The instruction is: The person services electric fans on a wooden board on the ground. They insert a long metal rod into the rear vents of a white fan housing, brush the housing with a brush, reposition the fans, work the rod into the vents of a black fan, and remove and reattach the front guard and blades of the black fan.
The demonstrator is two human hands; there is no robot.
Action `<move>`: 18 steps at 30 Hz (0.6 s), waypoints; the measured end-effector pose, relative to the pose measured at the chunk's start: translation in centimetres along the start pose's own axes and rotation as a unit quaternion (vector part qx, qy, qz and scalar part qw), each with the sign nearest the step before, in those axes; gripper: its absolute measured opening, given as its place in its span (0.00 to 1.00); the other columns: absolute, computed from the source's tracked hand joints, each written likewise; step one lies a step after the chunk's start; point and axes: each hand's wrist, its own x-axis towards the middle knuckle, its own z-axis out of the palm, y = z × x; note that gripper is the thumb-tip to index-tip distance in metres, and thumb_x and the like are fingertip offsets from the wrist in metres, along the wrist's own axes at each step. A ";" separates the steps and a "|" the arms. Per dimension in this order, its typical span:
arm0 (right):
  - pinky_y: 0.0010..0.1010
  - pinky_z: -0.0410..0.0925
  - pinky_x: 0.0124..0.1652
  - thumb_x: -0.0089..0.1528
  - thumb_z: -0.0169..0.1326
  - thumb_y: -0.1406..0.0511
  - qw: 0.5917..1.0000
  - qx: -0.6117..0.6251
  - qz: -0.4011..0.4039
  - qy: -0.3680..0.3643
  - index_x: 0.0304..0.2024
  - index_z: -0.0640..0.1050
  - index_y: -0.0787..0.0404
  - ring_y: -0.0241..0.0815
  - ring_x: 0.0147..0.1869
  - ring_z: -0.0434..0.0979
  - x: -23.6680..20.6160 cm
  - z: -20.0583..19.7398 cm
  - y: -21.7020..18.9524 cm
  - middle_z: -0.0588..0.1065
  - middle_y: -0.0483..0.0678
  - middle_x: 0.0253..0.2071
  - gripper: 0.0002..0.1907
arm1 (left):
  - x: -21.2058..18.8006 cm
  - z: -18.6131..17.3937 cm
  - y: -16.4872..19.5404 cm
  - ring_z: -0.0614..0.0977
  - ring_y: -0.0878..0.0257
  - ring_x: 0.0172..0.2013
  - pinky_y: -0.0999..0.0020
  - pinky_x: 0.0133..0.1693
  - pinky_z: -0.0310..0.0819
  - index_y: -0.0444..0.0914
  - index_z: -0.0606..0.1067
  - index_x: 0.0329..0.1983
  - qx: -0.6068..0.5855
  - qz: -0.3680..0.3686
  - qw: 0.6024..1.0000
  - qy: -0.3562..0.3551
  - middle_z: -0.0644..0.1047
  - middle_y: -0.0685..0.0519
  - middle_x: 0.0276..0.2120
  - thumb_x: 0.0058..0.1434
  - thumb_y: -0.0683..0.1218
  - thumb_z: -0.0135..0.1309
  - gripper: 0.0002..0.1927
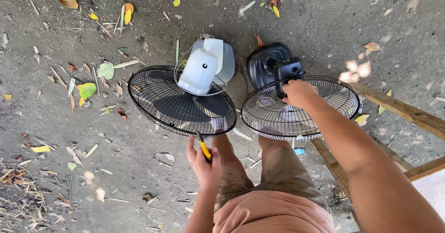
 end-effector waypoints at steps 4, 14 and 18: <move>0.45 0.73 0.48 0.57 0.63 0.52 0.996 -0.010 -0.070 0.057 0.43 0.80 0.60 0.55 0.51 0.79 -0.8 -0.2 1.1 0.76 0.53 0.44 0.21 | -1.5 0.5 0.7 0.76 0.43 0.51 0.53 0.51 0.70 0.32 0.75 0.38 -0.030 -0.004 0.998 -0.053 0.75 0.40 0.51 0.60 0.42 0.59 0.08; 0.46 0.73 0.43 0.50 0.67 0.60 0.965 0.128 -0.072 0.219 0.35 0.80 0.61 0.57 0.45 0.79 -9.7 -1.7 4.9 0.77 0.54 0.39 0.16 | -4.9 1.3 3.1 0.81 0.53 0.40 0.61 0.45 0.75 0.33 0.77 0.54 -0.110 -0.003 0.988 -0.110 0.78 0.46 0.38 0.61 0.39 0.55 0.17; 0.45 0.72 0.43 0.49 0.66 0.63 0.945 0.129 -0.111 0.281 0.36 0.79 0.62 0.57 0.44 0.79 -14.6 -4.0 5.8 0.77 0.53 0.37 0.15 | -5.6 2.3 4.0 0.78 0.60 0.36 0.67 0.40 0.74 0.32 0.74 0.57 -0.248 -0.082 0.956 -0.135 0.77 0.48 0.38 0.69 0.40 0.49 0.15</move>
